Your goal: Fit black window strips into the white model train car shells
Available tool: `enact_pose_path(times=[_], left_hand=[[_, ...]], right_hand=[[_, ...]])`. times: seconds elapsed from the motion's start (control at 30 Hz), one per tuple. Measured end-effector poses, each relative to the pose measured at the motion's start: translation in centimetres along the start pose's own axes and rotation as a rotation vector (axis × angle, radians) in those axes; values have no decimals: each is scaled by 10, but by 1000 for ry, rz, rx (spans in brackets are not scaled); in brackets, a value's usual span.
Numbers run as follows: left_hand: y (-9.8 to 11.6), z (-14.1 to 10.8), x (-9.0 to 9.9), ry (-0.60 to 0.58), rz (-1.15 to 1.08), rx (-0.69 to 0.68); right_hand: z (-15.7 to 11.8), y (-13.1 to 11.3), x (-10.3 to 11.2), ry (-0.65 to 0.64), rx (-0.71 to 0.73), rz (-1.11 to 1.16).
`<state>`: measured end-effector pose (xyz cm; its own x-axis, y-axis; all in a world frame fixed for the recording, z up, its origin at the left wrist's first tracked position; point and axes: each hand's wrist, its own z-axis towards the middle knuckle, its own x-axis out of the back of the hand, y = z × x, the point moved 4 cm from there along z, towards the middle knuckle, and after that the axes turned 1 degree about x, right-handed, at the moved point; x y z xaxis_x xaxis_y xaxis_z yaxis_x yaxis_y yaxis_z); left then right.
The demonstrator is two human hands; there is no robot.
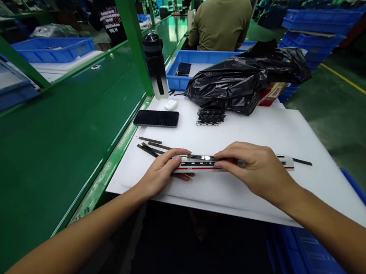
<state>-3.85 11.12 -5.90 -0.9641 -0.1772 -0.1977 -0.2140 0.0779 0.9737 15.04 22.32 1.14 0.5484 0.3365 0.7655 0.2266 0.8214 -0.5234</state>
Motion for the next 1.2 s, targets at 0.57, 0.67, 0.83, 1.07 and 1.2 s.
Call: enact_pose_path(times=[0.57, 0.67, 0.83, 1.07, 1.2], left_hand=[[3, -4, -1, -5, 144, -64], [3, -6, -1, 17, 267, -72], [6, -9, -3, 53, 389, -142], [14, -15, -6, 49, 664, -240], [15, -17, -8, 53, 693, -286]], right_hand=[[-6, -15, -22, 1, 114, -107], [-6, -18, -25, 8, 144, -150], [-1, -8, -20, -33, 47, -215], [2, 7, -19, -285, -202, -109], [-3, 5, -16, -284, -162, -103]])
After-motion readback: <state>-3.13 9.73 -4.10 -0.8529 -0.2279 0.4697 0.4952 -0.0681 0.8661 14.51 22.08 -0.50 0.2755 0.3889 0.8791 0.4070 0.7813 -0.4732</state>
